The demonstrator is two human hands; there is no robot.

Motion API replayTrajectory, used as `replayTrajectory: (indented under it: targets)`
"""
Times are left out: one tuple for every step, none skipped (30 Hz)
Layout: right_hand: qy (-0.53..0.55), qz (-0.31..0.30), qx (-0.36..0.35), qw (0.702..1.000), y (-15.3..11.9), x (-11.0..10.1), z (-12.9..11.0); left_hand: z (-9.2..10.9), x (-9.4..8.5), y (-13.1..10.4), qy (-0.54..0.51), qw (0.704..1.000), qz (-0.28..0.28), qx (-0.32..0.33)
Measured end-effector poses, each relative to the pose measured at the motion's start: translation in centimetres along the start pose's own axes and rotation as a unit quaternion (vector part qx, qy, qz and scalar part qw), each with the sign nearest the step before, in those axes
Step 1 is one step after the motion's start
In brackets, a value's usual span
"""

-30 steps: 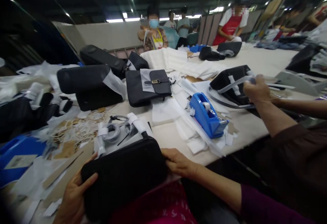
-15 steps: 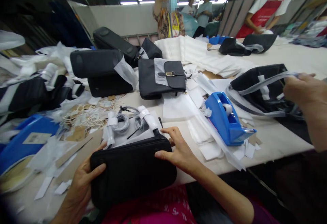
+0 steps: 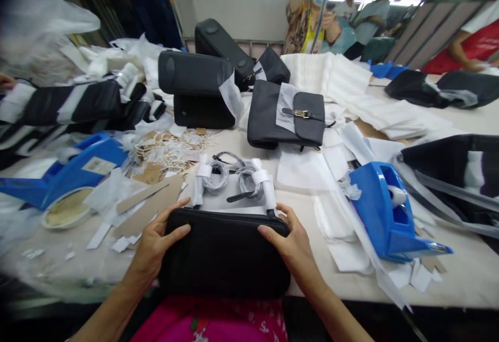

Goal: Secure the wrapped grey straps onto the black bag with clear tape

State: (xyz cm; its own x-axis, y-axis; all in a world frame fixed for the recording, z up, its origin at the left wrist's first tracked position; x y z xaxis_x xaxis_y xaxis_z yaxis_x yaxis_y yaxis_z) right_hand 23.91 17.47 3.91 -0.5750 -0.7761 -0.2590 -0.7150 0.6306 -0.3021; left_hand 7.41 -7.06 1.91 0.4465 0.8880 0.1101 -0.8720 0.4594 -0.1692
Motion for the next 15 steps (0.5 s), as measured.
replayTrajectory:
  targets:
    - [0.014, -0.023, 0.003, 1.0, 0.0, 0.1, 0.0, 0.1, 0.0, 0.1, 0.008, 1.0, -0.003, 0.01]
    - [0.028, -0.047, 0.005, 0.999, 0.0, 0.1, -0.1, 0.2, 0.0, 0.2, 0.017, 1.0, -0.006, 0.02]
    - [0.038, -0.068, 0.006, 0.997, 0.0, 0.1, -0.3, 0.3, -0.1, 0.3, 0.025, 0.999, -0.008, 0.029]
    - [0.046, -0.087, 0.008, 0.995, 0.0, 0.0, -0.4, 0.4, -0.1, 0.4, 0.029, 0.999, -0.01, 0.035]
    - [0.049, -0.105, 0.012, 0.993, 0.0, 0.0, -0.5, 0.5, 0.0, 0.4, 0.029, 0.999, -0.014, 0.04]
    - [0.05, -0.121, 0.017, 0.991, 0.1, 0.0, -0.6, 0.6, 0.0, 0.4, 0.027, 0.999, -0.018, 0.043]
    - [0.046, -0.134, 0.021, 0.99, 0.1, 0.0, -0.6, 0.6, 0.1, 0.3, 0.025, 0.999, -0.023, 0.043]
    - [0.037, -0.143, 0.023, 0.989, 0.1, 0.1, -0.7, 0.6, 0.1, 0.3, 0.023, 0.998, -0.025, 0.043]
    - [0.026, -0.144, 0.022, 0.989, 0.1, 0.1, -0.8, 0.6, 0.1, 0.2, 0.021, 0.999, -0.026, 0.043]
    - [0.014, -0.136, 0.018, 0.99, 0.1, 0.1, -0.8, 0.6, 0.1, 0.2, 0.02, 0.999, -0.025, 0.043]
    - [0.005, -0.12, 0.013, 0.993, 0.1, 0.1, -0.9, 0.6, 0.1, 0.1, 0.018, 0.999, -0.021, 0.045]
    - [0.002, -0.102, 0.011, 0.995, 0.0, 0.0, -1.0, 0.6, 0.1, 0.1, 0.016, 0.999, -0.017, 0.048]
    - [0.005, -0.087, 0.012, 0.996, -0.1, 0.0, -1.0, 0.6, 0.1, 0.1, 0.013, 0.999, -0.014, 0.051]
    - [0.014, -0.077, 0.016, 0.997, -0.1, 0.0, -1.0, 0.7, 0.0, 0.1, 0.01, 0.998, -0.012, 0.053]
    - [0.025, -0.072, 0.023, 0.997, -0.2, 0.1, -1.1, 0.7, 0.1, 0.2, 0.007, 0.998, -0.012, 0.054]
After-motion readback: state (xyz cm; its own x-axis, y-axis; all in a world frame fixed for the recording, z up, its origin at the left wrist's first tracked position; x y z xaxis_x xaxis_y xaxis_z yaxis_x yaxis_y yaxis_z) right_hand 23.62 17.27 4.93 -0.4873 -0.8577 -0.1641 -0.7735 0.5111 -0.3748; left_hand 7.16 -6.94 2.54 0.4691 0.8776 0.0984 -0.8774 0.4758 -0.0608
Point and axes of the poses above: each hand's wrist, its own y-axis towards the middle knuckle, its own x-axis out of the palm, z = x × y, the point moved 7 cm from there along y, towards the middle knuckle, and after that the axes turned 4 degrees about x, right-handed, at the moved point
